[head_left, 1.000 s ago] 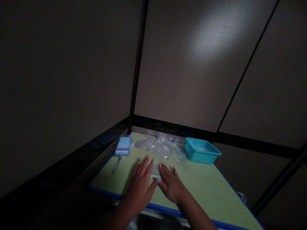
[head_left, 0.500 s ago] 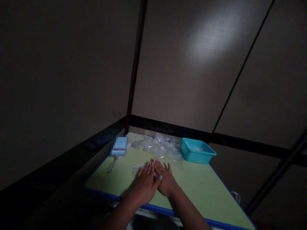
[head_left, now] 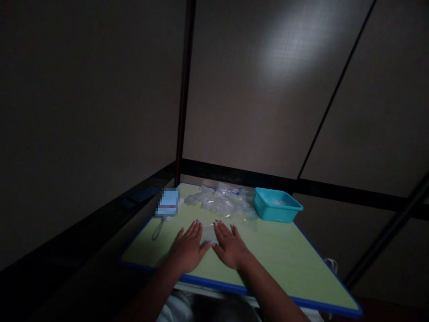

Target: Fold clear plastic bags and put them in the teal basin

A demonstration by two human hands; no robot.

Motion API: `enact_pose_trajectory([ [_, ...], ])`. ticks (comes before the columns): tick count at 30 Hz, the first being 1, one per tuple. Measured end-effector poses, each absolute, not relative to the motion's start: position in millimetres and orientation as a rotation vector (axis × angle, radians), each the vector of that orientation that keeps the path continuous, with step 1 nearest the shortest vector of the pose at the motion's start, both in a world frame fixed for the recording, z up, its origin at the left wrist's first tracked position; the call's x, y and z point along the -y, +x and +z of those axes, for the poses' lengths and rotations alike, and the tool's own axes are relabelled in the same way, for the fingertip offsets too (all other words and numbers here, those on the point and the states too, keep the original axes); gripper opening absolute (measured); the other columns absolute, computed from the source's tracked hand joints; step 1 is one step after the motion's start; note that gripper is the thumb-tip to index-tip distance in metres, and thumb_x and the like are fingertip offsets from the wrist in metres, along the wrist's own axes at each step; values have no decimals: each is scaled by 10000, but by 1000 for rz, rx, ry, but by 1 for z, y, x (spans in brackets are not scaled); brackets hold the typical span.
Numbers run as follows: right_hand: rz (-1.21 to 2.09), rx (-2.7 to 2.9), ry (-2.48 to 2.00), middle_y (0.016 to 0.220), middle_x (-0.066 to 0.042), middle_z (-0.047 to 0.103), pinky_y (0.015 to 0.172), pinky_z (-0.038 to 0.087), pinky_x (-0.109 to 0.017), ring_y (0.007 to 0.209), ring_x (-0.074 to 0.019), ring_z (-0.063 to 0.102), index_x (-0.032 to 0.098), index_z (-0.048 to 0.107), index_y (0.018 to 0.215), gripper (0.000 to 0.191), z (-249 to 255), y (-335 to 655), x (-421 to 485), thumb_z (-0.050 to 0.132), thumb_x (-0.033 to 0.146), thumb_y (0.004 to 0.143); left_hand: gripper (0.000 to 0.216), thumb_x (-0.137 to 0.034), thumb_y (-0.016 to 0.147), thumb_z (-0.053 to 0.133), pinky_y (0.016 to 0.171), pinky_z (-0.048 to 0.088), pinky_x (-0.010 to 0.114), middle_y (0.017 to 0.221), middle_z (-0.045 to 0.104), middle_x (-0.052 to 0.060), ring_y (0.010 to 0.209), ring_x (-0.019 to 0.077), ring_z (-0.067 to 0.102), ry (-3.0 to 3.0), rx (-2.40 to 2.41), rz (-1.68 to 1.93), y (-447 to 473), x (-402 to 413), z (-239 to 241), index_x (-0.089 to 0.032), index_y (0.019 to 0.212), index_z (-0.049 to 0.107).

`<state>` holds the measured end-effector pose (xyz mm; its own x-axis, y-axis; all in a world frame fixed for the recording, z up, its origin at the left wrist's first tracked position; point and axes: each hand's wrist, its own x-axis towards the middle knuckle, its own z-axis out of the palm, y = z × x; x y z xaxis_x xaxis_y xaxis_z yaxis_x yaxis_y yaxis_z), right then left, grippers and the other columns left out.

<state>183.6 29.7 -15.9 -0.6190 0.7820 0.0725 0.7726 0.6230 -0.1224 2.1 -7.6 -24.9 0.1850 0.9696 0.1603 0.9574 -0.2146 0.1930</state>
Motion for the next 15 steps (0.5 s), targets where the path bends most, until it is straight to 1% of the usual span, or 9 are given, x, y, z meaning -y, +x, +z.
enact_pose_trajectory([
  [6,126,2716,-1328,1455,-121,78,1043,-12,-504,1339,-222,50,128,99,1408,681,-13,181,-28,226,530,874,604,-487,879,235,1050,176,466,1440,204,103,1331,220,151,2374,-1979,400,-12,4,-30,-133,1366,269],
  [10,133,2669,-1364,1451,-127,91,1035,-22,-525,1338,-237,65,132,127,1406,711,-12,183,-23,240,570,857,496,-375,906,228,1061,171,431,1439,234,55,1332,183,151,2414,-1921,533,-14,7,-27,-177,1356,296],
  [12,135,2641,-1382,1449,-131,99,1031,-30,-533,1337,-244,65,128,141,1403,736,-11,185,-19,244,595,844,464,-358,915,217,1066,164,411,1440,242,26,1332,164,150,2455,-1813,581,-10,11,-22,-217,1346,313],
  [15,139,2616,-1392,1446,-135,114,1036,-28,-527,1337,-246,67,119,164,1399,747,-11,188,-14,247,603,836,454,-388,913,236,1074,144,402,1444,234,2,1333,161,143,2526,-1632,573,2,17,-15,-262,1342,317],
])
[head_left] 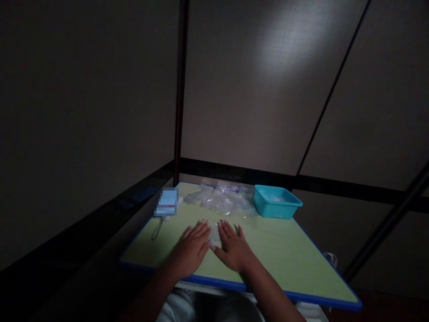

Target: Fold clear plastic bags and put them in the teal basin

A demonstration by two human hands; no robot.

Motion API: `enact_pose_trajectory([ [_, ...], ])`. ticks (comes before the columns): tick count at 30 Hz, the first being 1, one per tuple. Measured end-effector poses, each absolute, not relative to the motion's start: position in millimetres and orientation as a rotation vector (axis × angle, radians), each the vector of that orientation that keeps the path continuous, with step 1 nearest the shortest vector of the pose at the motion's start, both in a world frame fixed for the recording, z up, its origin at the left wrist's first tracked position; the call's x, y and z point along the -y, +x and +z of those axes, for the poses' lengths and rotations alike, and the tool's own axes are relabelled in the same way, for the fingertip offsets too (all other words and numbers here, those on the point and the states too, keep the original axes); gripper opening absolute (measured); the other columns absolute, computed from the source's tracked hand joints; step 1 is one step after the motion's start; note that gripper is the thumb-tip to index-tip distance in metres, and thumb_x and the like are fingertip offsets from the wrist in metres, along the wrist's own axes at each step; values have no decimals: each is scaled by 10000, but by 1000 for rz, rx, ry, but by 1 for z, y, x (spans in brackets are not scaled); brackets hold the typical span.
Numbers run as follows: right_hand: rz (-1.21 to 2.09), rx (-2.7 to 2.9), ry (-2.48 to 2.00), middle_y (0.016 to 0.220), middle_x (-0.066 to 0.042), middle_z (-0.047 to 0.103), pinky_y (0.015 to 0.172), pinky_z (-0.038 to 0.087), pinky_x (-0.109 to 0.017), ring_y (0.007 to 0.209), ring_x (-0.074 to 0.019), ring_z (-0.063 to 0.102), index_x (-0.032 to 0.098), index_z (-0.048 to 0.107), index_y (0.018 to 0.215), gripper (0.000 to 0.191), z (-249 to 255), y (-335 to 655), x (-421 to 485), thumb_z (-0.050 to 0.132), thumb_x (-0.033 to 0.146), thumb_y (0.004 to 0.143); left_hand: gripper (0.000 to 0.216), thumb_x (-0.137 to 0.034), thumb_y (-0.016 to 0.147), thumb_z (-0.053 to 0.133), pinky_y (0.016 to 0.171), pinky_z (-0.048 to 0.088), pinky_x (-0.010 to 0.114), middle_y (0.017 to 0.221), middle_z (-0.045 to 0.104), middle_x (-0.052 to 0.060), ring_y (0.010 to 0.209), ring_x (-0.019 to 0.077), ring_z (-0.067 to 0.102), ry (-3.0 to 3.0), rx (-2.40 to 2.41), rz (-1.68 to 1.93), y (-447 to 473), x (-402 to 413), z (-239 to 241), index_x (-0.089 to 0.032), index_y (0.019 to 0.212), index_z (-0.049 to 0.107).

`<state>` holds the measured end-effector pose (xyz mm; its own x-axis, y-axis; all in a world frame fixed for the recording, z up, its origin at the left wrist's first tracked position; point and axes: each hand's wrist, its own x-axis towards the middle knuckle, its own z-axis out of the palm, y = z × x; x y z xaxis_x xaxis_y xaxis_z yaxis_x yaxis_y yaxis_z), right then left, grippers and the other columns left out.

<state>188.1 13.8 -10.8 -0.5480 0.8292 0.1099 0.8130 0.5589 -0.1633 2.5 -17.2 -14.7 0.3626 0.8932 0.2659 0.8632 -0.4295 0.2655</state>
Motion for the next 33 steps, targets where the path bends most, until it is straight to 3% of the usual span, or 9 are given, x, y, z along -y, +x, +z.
enact_pose_trajectory([
  [8,154,2502,-1405,1448,-79,172,1051,18,-498,1334,-229,107,172,148,1406,682,-12,207,-12,387,434,823,611,-536,880,217,1076,77,478,1445,207,67,1339,206,117,2605,-1625,489,36,3,-15,-179,1374,252],
  [11,120,2432,-1388,1419,-51,281,1040,38,-517,1323,-228,159,237,314,1352,534,-5,222,-4,373,402,847,613,-536,883,189,1073,82,491,1441,219,70,1338,213,123,2567,-1687,504,35,-3,-21,-173,1371,261],
  [14,67,2502,-1298,1346,-32,417,1039,55,-512,1293,-229,248,271,548,1157,366,5,235,8,347,370,868,581,-501,889,208,1078,77,483,1440,226,59,1339,206,118,2568,-1701,536,33,-4,-25,-174,1364,282],
  [16,14,2565,-1230,1306,-21,468,1045,42,-501,1276,-224,285,276,604,1067,335,11,240,14,341,347,873,545,-459,895,220,1079,84,478,1431,254,58,1337,201,132,2555,-1709,524,33,-4,-25,-174,1349,316],
  [21,-61,2630,-1159,1306,-38,467,1053,69,-472,1263,-216,304,252,568,1116,335,15,238,15,362,348,870,491,-372,905,203,1075,126,463,1413,302,48,1328,181,174,2523,-1704,484,34,-6,-25,-183,1334,347],
  [26,-111,2663,-1105,1313,-51,456,1060,82,-437,1255,-207,309,218,596,1039,307,13,231,10,380,351,866,490,-358,911,186,1066,167,453,1412,305,55,1324,180,185,2528,-1683,500,33,-7,-25,-168,1336,342],
  [29,-90,2672,-1056,1333,-38,433,1062,84,-429,1250,-200,315,216,594,1036,298,13,228,6,379,335,868,496,-392,909,199,1059,170,462,1409,310,66,1322,189,195,2523,-1674,510,33,-7,-26,-177,1329,353],
  [33,-18,2664,-1009,1238,-27,533,1059,86,-431,1239,-191,335,237,572,1100,311,12,226,3,367,298,874,572,-502,861,312,1054,156,482,1405,314,87,1319,215,204,2521,-1656,543,32,-6,-27,-179,1332,347],
])
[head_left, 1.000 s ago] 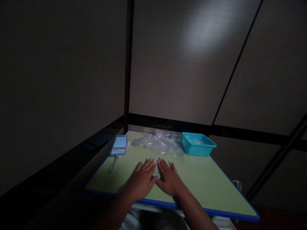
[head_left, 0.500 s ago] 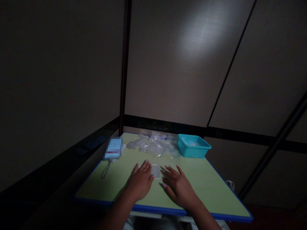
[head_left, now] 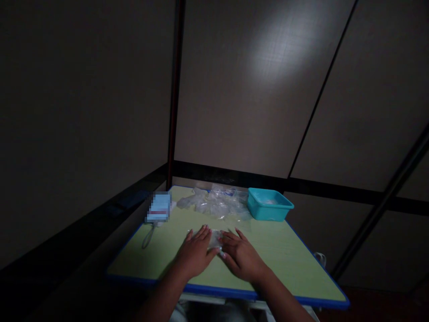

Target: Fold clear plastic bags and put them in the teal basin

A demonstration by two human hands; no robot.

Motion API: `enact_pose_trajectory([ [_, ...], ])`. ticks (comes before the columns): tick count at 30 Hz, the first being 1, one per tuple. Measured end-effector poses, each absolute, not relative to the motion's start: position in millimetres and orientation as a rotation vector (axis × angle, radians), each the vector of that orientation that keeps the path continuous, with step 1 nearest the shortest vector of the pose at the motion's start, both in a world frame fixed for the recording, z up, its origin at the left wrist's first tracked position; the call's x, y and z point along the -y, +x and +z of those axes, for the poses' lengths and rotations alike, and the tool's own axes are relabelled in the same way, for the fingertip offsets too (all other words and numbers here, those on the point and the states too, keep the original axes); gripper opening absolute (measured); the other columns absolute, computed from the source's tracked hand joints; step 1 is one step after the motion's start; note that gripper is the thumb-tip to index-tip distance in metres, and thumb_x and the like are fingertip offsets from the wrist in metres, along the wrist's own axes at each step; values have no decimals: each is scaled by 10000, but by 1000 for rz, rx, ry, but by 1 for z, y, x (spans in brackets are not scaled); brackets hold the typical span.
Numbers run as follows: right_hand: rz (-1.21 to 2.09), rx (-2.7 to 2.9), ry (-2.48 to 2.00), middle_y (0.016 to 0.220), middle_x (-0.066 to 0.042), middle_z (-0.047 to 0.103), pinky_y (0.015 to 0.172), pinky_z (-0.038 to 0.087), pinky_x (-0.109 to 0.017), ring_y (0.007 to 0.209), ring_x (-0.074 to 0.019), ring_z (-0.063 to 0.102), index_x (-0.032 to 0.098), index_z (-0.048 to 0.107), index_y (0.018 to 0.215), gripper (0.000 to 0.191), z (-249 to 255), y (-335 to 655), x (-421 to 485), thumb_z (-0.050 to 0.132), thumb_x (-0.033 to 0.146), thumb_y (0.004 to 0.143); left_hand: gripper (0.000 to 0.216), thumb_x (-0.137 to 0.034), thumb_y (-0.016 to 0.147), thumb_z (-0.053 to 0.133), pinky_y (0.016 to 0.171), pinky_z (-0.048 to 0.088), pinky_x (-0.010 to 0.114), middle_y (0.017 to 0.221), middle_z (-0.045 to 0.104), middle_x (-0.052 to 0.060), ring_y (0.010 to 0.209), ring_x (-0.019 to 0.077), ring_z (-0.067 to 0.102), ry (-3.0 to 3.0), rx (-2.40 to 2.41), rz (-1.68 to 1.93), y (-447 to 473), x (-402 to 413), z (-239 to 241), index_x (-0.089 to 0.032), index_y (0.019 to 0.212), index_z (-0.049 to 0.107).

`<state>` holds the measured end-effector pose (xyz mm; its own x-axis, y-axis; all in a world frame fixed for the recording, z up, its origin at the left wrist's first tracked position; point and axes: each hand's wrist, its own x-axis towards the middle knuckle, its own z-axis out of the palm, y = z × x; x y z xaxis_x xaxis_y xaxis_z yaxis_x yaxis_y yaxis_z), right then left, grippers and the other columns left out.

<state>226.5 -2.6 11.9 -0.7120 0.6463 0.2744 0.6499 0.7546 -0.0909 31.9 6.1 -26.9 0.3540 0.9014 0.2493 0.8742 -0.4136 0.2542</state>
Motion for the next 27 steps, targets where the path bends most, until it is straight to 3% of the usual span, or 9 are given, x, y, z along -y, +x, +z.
enact_pose_trajectory([
  [3,43,2626,-999,1169,-41,583,1053,98,-440,1229,-193,355,239,568,1124,327,12,227,2,359,281,876,584,-501,819,415,1054,149,477,1397,330,91,1312,221,225,2516,-1639,584,31,-6,-27,-197,1316,374],
  [6,153,2564,-972,1137,-54,605,1041,130,-460,1214,-208,383,234,586,1108,332,14,230,1,349,295,883,477,-396,822,452,1055,144,462,1372,383,64,1298,202,264,2494,-1619,660,30,-7,-25,-237,1271,433],
  [11,422,2288,-941,966,-68,673,983,272,-408,1042,-213,537,204,687,880,340,23,236,-6,392,374,878,293,-264,830,441,1053,131,423,1154,609,19,1127,181,491,2308,-1438,916,26,-7,-19,-282,1073,604],
  [13,544,2152,-945,877,-80,685,895,368,-357,906,-204,593,180,702,791,390,28,238,-11,402,416,870,234,-305,809,478,1010,233,389,983,683,25,972,194,578,2076,-1333,1062,25,-7,-16,-248,926,672],
  [16,712,1948,-963,787,-82,681,744,434,-305,770,-198,605,151,706,742,424,33,240,-18,443,471,834,294,-411,757,526,783,419,309,790,696,52,792,209,610,1803,-1251,1177,21,-9,-13,-168,775,693],
  [19,836,1743,-1005,657,-56,648,611,421,-259,639,-169,573,133,694,669,425,32,241,-28,511,502,775,395,-488,721,530,629,440,269,690,681,64,698,204,612,1707,-1208,1183,16,-12,-10,-121,722,677],
  [23,919,1560,-1116,491,-2,529,463,322,-210,453,-95,429,111,685,672,455,17,242,-44,528,535,732,458,-549,674,544,558,445,254,640,662,65,608,179,609,1592,-1173,1201,12,-17,-10,-104,701,648],
  [27,889,1525,-1204,435,14,463,417,267,-207,405,-79,358,95,668,643,481,-4,244,-57,521,549,700,439,-539,659,546,510,462,270,630,650,71,570,187,613,1546,-1213,1227,14,-23,-14,-108,712,618],
])
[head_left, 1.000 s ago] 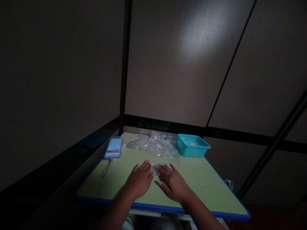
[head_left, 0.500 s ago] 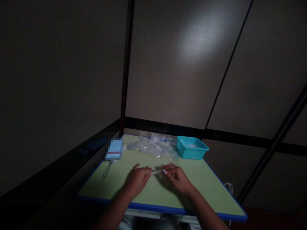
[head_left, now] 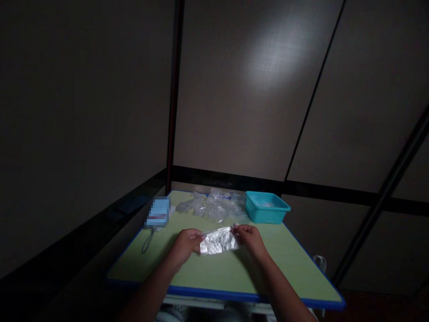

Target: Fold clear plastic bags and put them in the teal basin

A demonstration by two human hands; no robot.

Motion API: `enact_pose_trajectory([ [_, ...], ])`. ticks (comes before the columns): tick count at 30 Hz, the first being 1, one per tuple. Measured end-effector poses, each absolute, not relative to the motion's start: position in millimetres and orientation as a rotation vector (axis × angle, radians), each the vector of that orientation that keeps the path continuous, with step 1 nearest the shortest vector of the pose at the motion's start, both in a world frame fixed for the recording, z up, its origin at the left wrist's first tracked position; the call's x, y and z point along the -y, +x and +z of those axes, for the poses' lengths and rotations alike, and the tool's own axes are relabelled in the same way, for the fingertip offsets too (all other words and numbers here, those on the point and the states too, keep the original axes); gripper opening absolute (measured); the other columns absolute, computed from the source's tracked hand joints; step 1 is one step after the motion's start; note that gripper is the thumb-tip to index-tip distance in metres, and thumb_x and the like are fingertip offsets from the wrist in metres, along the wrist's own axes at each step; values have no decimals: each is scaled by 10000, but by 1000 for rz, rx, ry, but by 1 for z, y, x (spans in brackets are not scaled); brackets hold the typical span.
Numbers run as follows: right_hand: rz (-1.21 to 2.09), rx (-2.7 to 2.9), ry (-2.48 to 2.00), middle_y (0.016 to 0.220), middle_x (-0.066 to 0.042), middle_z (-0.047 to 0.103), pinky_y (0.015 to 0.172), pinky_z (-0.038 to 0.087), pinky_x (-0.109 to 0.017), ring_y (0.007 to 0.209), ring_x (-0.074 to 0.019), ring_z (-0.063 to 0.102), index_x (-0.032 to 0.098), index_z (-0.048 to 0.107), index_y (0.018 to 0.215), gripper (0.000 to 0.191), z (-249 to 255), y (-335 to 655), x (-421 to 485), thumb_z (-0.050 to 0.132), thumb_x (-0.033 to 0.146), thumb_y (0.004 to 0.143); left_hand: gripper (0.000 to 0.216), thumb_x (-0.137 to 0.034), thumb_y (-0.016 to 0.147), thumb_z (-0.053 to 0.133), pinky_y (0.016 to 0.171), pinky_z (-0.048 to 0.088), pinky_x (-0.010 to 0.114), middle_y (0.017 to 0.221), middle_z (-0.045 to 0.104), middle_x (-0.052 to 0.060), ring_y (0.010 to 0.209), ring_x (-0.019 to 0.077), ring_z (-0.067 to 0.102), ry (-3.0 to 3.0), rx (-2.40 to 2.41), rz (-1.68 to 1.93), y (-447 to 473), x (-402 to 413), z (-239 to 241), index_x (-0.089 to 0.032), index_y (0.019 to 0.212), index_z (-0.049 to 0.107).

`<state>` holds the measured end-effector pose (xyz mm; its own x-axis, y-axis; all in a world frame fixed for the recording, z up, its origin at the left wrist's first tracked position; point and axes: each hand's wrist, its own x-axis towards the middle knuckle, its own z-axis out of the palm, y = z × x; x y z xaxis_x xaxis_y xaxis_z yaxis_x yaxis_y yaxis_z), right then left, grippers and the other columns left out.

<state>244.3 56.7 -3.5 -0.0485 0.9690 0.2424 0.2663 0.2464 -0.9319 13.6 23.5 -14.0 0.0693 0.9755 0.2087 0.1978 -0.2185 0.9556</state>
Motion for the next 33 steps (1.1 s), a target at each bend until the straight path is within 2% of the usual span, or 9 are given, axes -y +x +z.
enact_pose_trajectory([
  [4,803,1518,-1280,447,-6,490,408,246,-206,410,-82,357,87,658,619,464,-21,248,-60,526,524,698,348,-448,709,514,677,494,352,768,657,92,737,227,631,1576,-1326,1312,16,-20,-18,-132,818,612],
  [7,743,1529,-1321,474,-19,514,412,246,-205,428,-87,376,86,650,614,457,-29,248,-58,512,510,717,325,-372,743,509,937,370,391,1063,607,108,1048,244,531,1734,-1443,1359,27,-6,-17,-174,983,604],
  [10,703,1567,-1333,490,-15,521,422,261,-204,445,-93,399,99,636,609,446,-31,246,-55,492,500,740,498,-381,762,497,1050,193,448,1325,437,104,1262,260,315,2216,-1593,1086,49,11,-15,-181,1218,489],
  [12,674,1593,-1340,491,-12,521,429,270,-204,454,-95,407,106,620,590,439,-30,244,-53,482,491,749,709,-508,728,516,1061,113,492,1425,276,105,1321,282,172,2394,-1597,811,64,19,-14,-170,1330,353],
  [15,617,1623,-1358,489,-10,523,436,276,-205,460,-98,413,114,605,573,432,-27,242,-49,467,477,763,846,-642,716,436,1062,54,508,1462,120,101,1339,279,63,2477,-1615,581,79,20,-13,-151,1378,247],
  [17,580,1641,-1374,496,-12,537,442,282,-206,465,-101,423,120,604,576,423,-26,241,-46,455,462,775,860,-666,726,382,1062,36,511,1462,93,105,1341,272,38,2484,-1648,509,82,17,-13,-129,1381,234],
  [22,489,1669,-1414,531,-19,574,478,303,-209,499,-115,472,146,580,579,346,-24,241,-43,466,402,781,843,-667,758,290,1059,51,521,1447,140,132,1340,258,77,2463,-1667,393,81,9,-18,-102,1380,225],
  [27,383,1716,-1541,618,-6,612,509,311,-202,553,-124,532,179,585,801,141,-24,239,-38,500,285,761,826,-671,767,272,1060,-8,519,1454,124,106,1343,253,45,2528,-1710,504,82,12,-20,-127,1385,217],
  [33,224,1823,-1683,679,-12,638,521,301,-201,596,-128,559,200,545,935,188,-24,235,-33,471,170,764,850,-707,760,232,1052,-49,528,1451,148,119,1342,263,53,2598,-1668,551,86,15,-19,-121,1375,250],
])
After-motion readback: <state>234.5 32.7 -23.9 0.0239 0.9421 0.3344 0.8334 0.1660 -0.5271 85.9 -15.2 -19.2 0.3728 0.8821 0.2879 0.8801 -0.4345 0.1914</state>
